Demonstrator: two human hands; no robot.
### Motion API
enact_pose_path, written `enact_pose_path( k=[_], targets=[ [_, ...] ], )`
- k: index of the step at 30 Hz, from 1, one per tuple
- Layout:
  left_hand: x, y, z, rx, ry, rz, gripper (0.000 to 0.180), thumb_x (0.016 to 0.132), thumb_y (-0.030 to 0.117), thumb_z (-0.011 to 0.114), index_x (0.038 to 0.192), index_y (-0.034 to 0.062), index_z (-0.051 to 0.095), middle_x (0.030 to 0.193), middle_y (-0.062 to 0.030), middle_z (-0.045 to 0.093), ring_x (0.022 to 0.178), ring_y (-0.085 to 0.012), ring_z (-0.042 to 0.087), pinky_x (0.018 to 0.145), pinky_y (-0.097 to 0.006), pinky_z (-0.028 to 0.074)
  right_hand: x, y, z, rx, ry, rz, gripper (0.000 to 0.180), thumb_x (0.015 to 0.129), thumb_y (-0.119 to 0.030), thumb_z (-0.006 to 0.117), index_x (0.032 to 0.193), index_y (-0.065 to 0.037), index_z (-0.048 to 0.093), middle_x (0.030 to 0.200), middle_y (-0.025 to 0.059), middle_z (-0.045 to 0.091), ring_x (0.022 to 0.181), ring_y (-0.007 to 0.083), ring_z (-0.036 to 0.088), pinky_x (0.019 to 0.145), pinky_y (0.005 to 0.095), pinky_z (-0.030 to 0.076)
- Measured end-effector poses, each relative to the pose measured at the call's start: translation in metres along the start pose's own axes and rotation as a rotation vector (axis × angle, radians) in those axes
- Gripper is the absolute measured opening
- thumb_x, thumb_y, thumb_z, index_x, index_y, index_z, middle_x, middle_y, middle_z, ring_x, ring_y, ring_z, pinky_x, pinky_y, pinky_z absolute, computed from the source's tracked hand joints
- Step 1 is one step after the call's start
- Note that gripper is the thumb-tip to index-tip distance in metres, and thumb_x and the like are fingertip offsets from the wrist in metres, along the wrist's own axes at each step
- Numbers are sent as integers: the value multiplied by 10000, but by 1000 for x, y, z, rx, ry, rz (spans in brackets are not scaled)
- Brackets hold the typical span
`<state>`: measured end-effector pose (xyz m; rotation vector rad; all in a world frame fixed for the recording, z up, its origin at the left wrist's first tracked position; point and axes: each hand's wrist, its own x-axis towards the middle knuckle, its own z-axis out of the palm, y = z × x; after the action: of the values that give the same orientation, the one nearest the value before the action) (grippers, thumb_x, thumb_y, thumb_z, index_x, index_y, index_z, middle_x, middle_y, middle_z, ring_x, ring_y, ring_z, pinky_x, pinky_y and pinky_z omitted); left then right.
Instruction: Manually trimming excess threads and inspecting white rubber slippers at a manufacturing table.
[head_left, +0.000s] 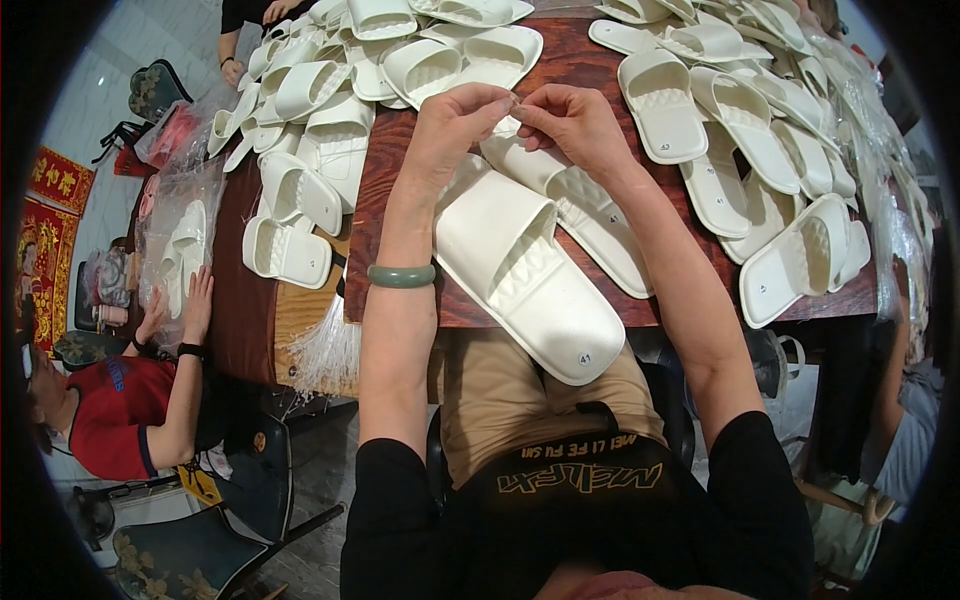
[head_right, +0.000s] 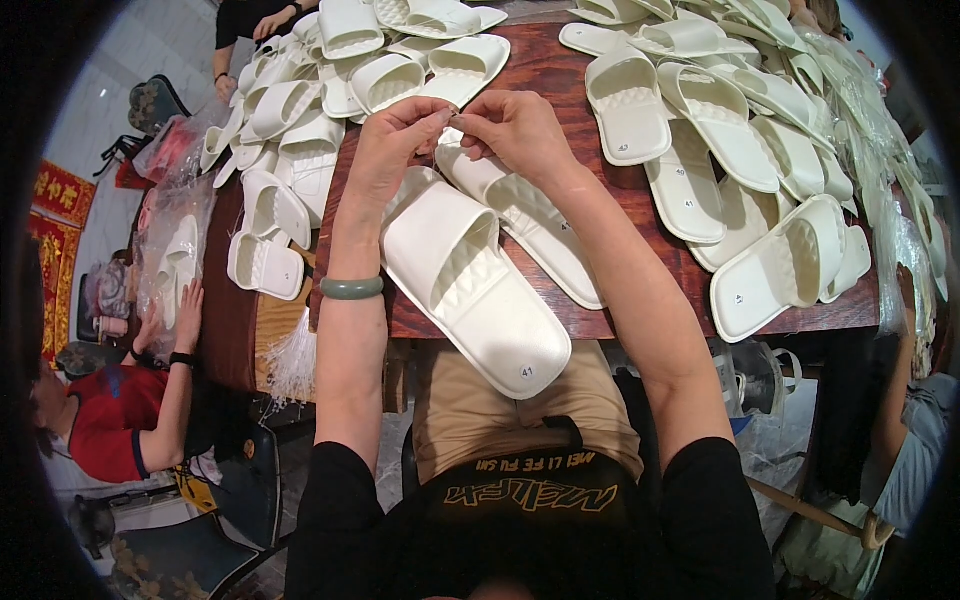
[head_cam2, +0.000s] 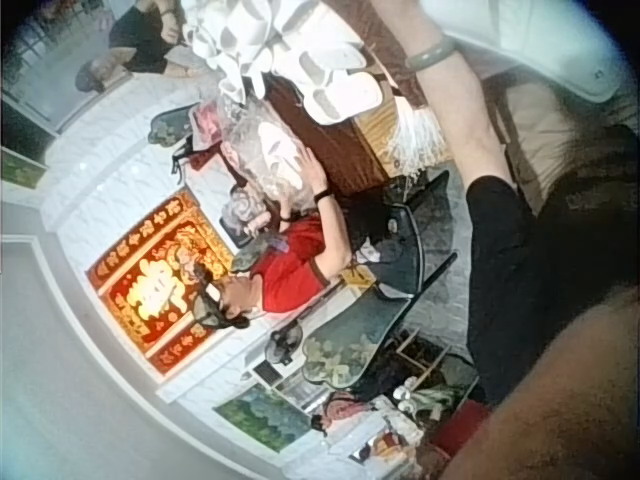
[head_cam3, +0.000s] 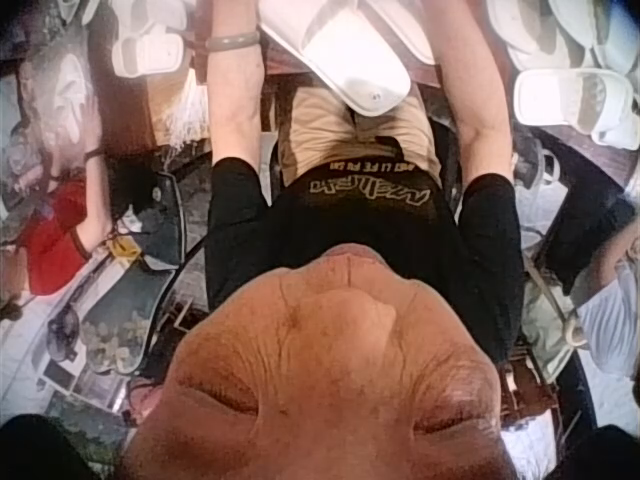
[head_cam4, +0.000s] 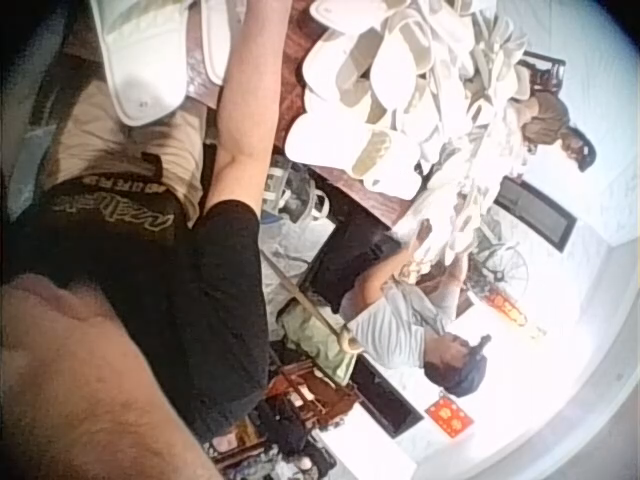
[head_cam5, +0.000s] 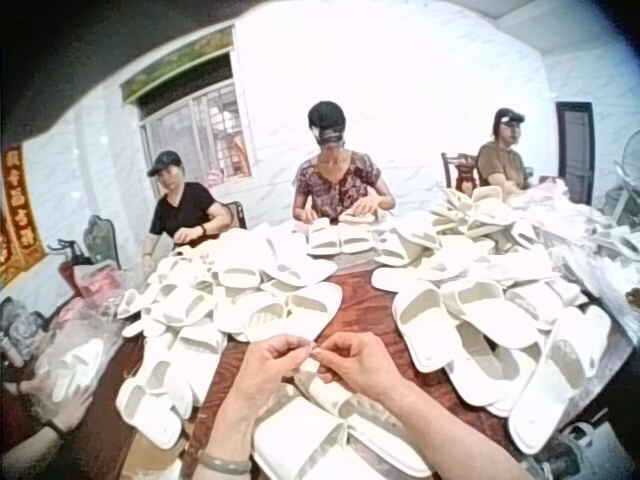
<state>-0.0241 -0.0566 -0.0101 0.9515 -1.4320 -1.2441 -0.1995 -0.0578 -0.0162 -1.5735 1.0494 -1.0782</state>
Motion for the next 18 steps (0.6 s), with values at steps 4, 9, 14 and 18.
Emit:
enact_pose_path(
  k=[4, 9, 14, 18],
  targets=[
    [-1, 0, -3, -17, -16, 18, 157, 839, 142, 649, 943, 24, 657, 698, 67, 543, 563, -9, 385, 500, -164, 310, 1, 0, 2, -11, -11, -29, 170, 871, -174, 634, 900, -7, 649, 729, 26, 642, 609, 52, 579, 551, 182, 466],
    [-4, 6, -1, -18, -31, -30, 157, 839, 136, 646, 946, 22, 655, 711, 65, 554, 579, 0, 406, 519, -150, 330, 1, 2, 2, 25, -11, -12, 168, 867, -170, 638, 902, -5, 650, 729, 27, 641, 612, 55, 581, 562, 184, 475],
    [-3, 4, -1, -9, -34, 9, 166, 835, 142, 653, 954, 28, 662, 711, 70, 554, 584, 10, 409, 525, -145, 339, 2, 7, 0, 77, -2, -91, 195, 852, -175, 641, 854, 19, 650, 698, 41, 655, 578, 67, 603, 497, 206, 450],
    [-4, 8, 0, 48, -5, 29, 170, 830, 154, 663, 955, 39, 671, 691, 86, 540, 565, 19, 397, 500, -140, 323, 2, 7, -3, 221, -110, -94, 192, 872, -164, 607, 933, 16, 630, 764, 49, 666, 578, 57, 581, 490, 193, 441]
  ],
)
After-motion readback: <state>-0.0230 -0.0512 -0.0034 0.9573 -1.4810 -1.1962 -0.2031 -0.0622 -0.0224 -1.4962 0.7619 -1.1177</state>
